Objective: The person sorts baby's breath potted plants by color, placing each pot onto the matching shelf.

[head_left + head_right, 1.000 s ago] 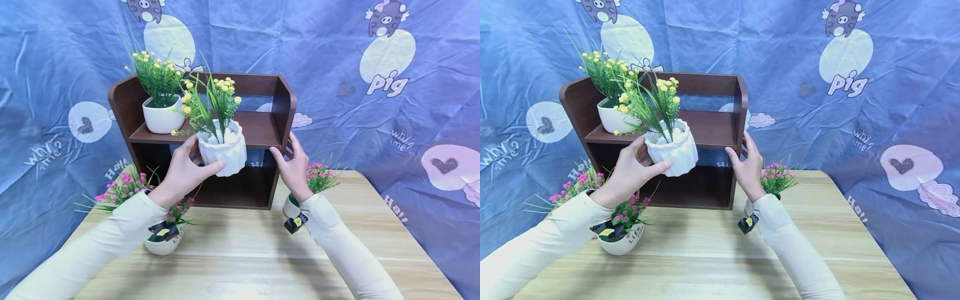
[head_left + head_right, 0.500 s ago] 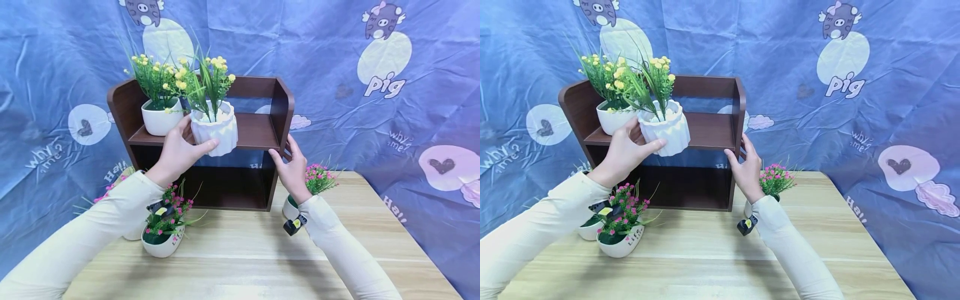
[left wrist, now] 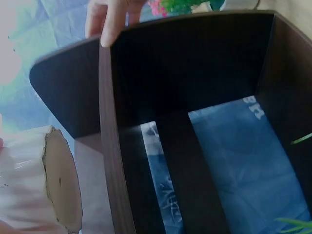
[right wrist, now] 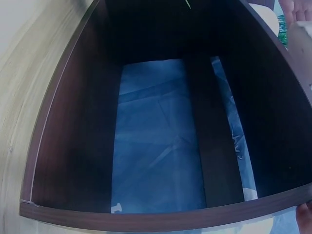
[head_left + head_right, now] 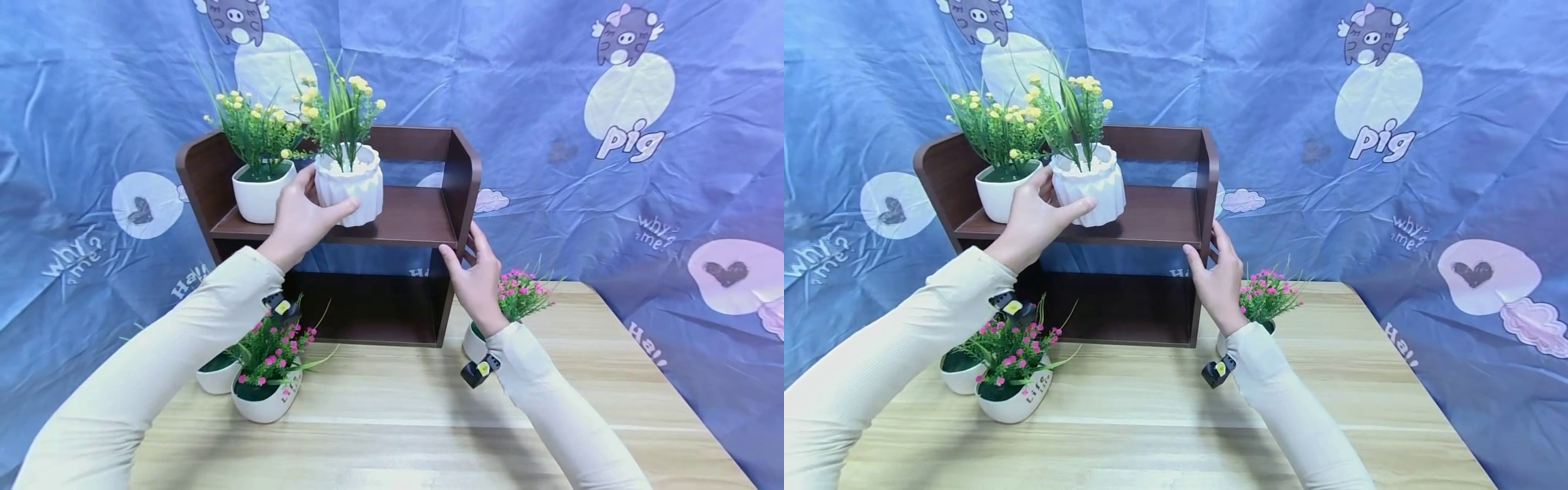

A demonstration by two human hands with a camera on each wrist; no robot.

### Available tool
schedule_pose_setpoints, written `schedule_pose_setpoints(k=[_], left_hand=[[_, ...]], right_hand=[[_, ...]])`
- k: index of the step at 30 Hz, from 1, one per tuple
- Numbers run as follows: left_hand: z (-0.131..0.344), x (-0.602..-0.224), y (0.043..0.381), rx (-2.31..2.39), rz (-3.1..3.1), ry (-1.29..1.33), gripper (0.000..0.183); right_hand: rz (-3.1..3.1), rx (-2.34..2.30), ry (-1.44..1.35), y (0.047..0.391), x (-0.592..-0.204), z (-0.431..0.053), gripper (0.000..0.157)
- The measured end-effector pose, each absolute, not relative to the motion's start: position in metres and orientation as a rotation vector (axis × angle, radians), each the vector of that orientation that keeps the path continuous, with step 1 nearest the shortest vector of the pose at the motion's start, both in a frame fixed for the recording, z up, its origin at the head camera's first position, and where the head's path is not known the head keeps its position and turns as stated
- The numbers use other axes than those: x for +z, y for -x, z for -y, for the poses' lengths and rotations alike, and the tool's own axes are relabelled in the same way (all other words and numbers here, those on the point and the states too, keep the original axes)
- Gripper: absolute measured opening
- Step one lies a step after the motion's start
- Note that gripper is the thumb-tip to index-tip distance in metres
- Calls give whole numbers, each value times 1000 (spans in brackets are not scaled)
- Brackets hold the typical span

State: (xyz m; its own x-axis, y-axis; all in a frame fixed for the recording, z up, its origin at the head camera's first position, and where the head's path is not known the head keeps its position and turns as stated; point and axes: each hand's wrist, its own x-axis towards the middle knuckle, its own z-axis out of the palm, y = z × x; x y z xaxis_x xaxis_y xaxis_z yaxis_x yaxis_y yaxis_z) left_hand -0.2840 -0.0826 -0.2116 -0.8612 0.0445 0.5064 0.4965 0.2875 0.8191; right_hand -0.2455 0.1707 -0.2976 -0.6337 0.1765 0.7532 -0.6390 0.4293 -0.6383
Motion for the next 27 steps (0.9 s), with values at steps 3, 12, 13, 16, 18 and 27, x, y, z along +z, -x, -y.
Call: schedule_pose_setpoints(k=[3, 12, 13, 16, 18, 27], left_hand=[[80, -210, 291, -1527, 2188, 435, 75], [69, -207, 309, -1574, 2180, 359, 86], [67, -206, 311, -1575, 2175, 357, 86], [62, -207, 316, -1568, 2177, 343, 86], [59, -208, 318, -1550, 2192, 327, 85], [43, -212, 329, -1441, 2269, 202, 83]], right_hand=[[1893, 1292, -391, 244, -296, -170, 52], [1895, 1285, -386, 243, -297, -169, 53], [1896, 1283, -384, 243, -297, -169, 53], [1899, 1278, -381, 242, -296, -168, 53], [1905, 1275, -373, 242, -296, -168, 53], [1900, 1273, -381, 242, -296, -169, 52]])
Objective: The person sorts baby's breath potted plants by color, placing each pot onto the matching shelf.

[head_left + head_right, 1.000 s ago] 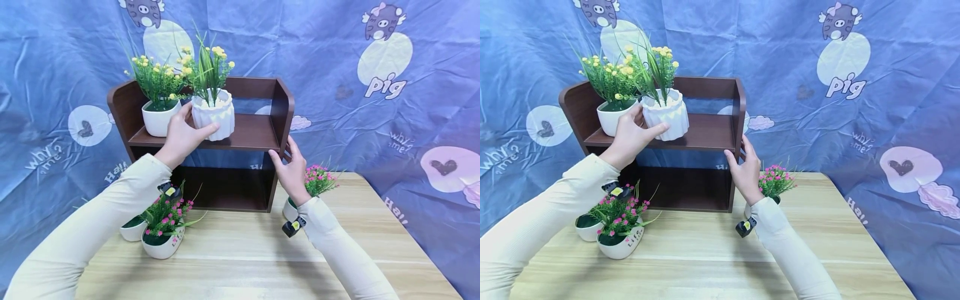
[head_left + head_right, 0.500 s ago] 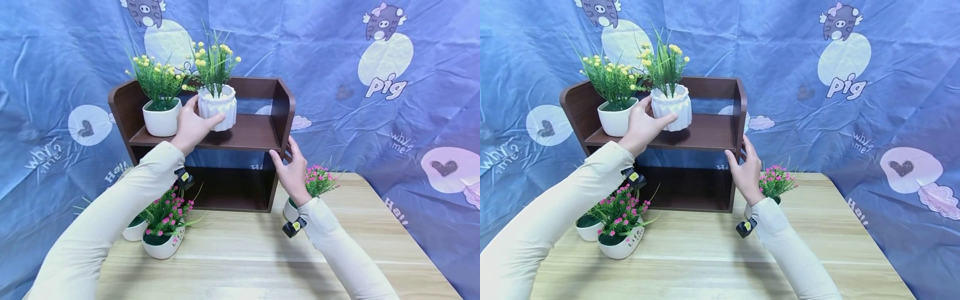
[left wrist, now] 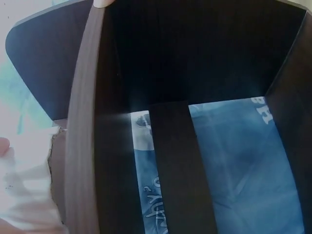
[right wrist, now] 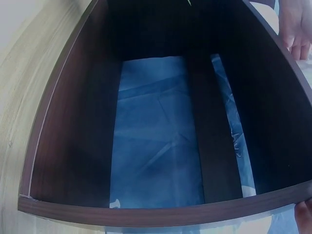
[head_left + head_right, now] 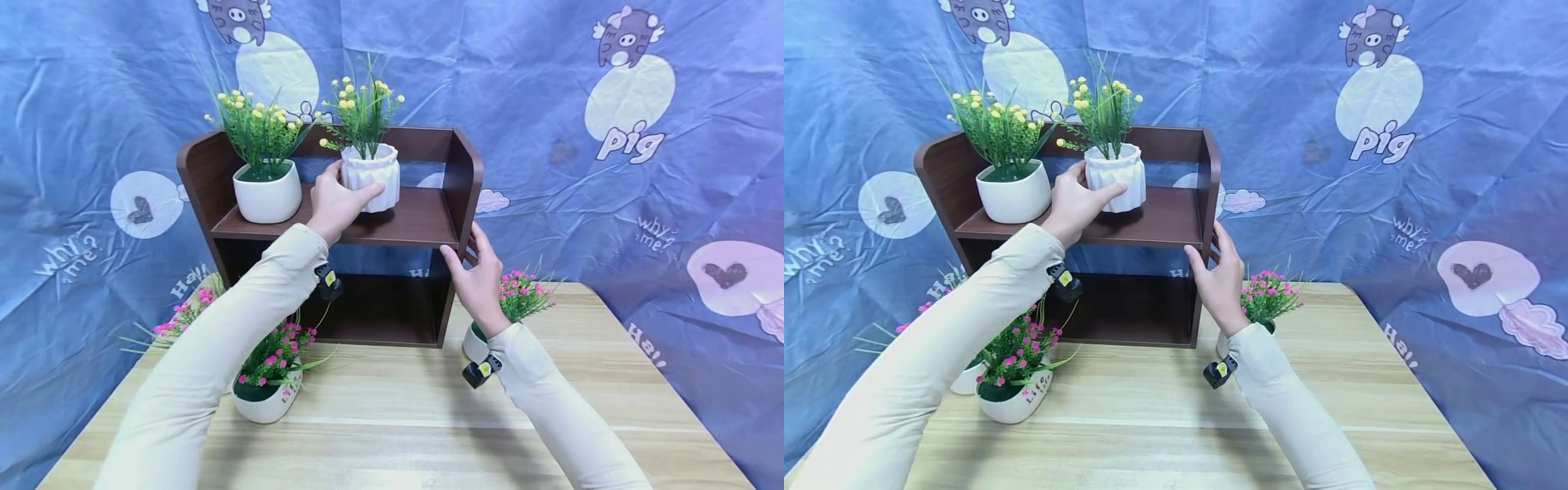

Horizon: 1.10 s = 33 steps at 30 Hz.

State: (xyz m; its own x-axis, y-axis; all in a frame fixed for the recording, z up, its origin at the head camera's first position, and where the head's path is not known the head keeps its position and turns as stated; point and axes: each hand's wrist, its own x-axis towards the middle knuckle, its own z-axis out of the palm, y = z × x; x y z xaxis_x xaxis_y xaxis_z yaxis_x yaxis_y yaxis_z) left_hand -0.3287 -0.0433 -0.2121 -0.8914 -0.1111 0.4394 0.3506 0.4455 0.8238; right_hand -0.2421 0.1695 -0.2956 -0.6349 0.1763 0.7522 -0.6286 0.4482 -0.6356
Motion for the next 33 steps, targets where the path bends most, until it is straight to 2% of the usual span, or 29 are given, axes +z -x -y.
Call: schedule_pose_setpoints(k=[13, 24, 33], left_hand=[[28, -222, 338, -1476, 2274, 103, 82], [23, -225, 339, -1443, 2290, 129, 80], [22, -226, 340, -1416, 2330, 149, 86]], right_hand=[[1887, 1281, -403, 244, -297, -171, 51], [1889, 1289, -402, 243, -297, -171, 52], [1888, 1286, -400, 243, -296, -171, 53]])
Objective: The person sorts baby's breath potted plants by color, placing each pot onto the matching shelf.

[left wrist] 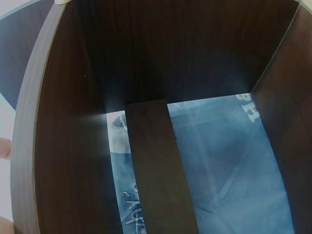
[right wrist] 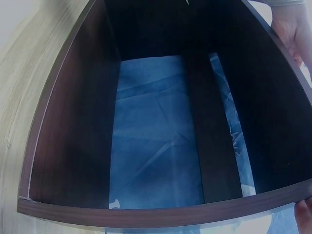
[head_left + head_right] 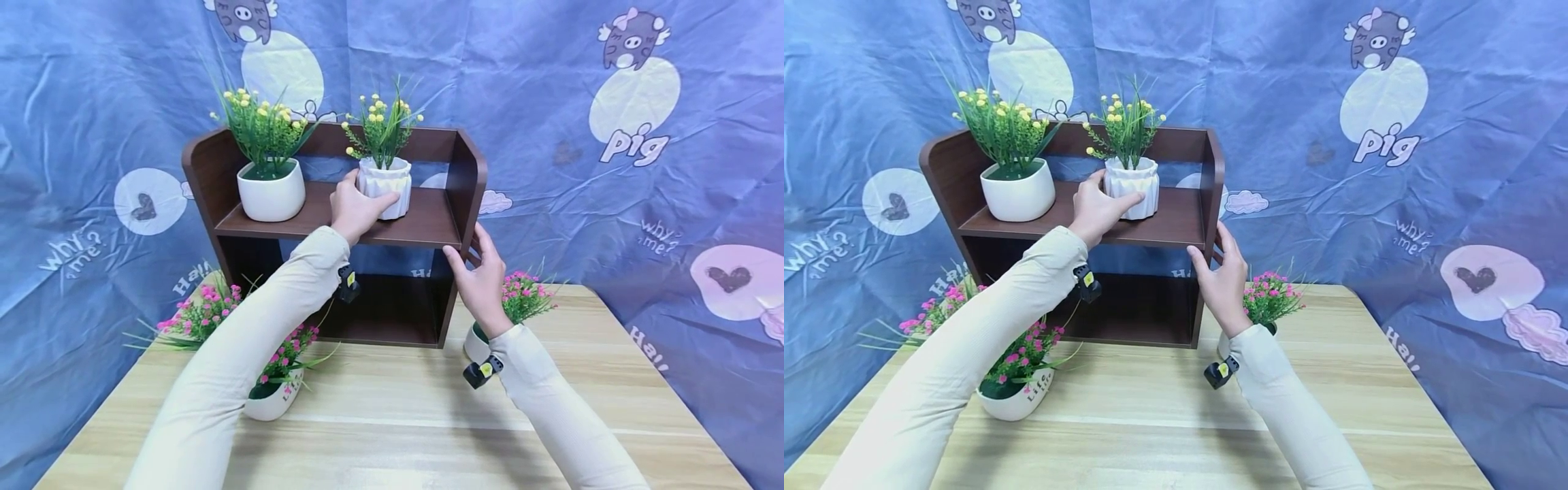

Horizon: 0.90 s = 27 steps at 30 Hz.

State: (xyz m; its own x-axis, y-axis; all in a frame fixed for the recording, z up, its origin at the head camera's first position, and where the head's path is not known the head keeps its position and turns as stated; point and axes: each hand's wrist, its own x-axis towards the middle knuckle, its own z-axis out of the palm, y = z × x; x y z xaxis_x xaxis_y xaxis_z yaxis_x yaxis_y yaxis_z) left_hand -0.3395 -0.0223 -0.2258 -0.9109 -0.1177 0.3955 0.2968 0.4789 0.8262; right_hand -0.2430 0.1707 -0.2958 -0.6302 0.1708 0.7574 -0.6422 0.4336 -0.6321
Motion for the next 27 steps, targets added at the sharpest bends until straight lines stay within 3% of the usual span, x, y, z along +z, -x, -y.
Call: schedule_pose_setpoints(k=[27], left_hand=[[27, -225, 337, -1389, 2438, 229, 93]], right_hand=[[1895, 1298, -395, 244, -295, -171, 52]])
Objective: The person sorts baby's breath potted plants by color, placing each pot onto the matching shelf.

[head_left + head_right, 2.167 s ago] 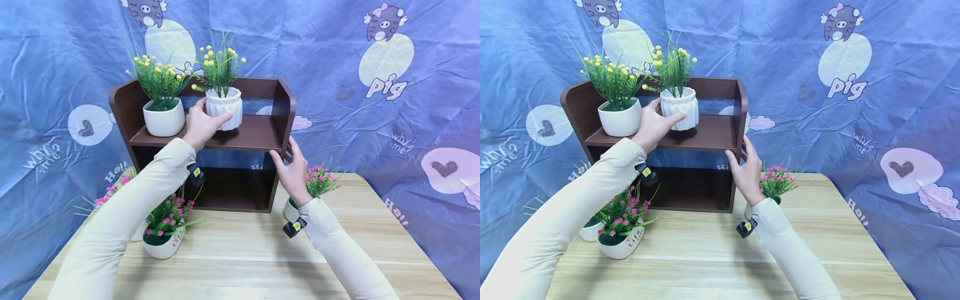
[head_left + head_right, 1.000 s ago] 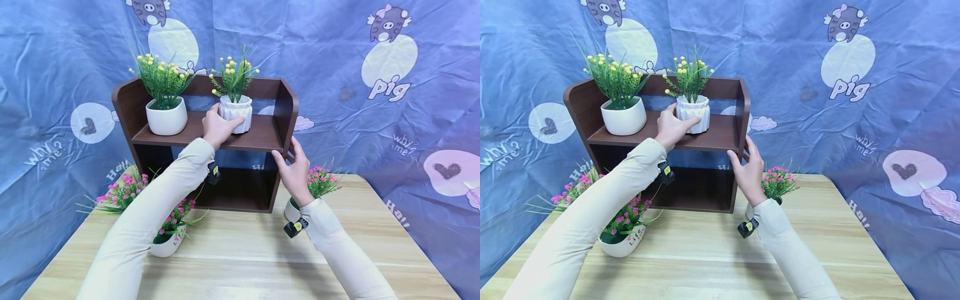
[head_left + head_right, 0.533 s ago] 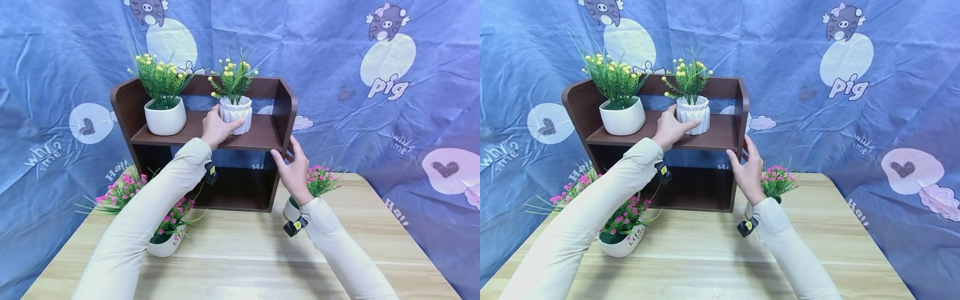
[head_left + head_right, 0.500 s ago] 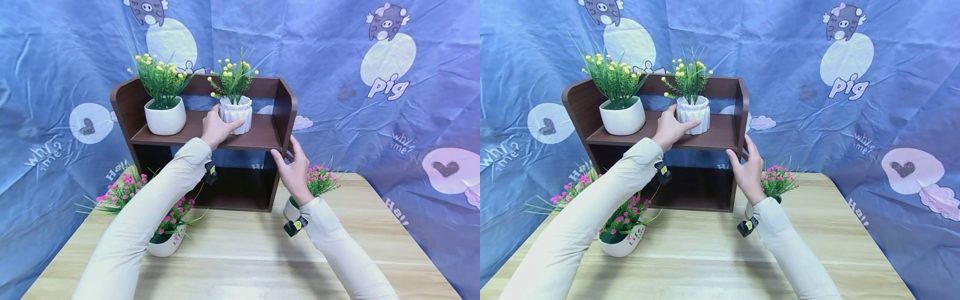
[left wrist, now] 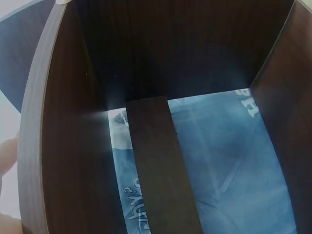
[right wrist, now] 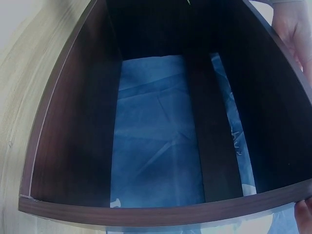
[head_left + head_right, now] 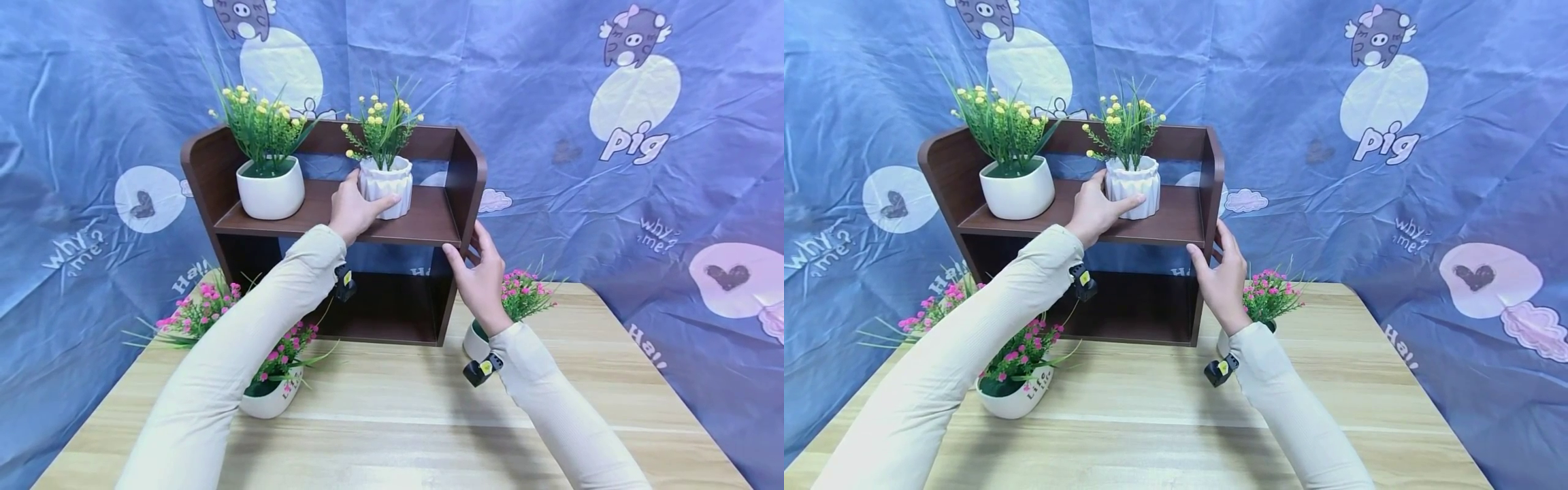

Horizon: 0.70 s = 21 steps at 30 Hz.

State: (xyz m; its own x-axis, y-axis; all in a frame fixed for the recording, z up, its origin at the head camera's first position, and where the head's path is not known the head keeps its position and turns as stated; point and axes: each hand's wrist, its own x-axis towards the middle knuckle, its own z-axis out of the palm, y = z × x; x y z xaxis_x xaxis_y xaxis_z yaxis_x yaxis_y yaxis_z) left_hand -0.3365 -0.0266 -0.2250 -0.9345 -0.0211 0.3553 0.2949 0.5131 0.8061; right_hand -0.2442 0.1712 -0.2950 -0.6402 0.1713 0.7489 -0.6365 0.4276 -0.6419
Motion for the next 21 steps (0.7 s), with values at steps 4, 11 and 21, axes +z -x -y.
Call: schedule_pose_setpoints(k=[4, 11, 21], left_hand=[[26, -224, 335, -1410, 2453, 221, 96], [29, -222, 333, -1427, 2490, 206, 100], [43, -219, 326, -1422, 2510, 210, 100]], right_hand=[[1894, 1296, -387, 244, -295, -171, 52], [1898, 1307, -405, 243, -296, -171, 53], [1887, 1303, -406, 243, -296, -171, 52]])
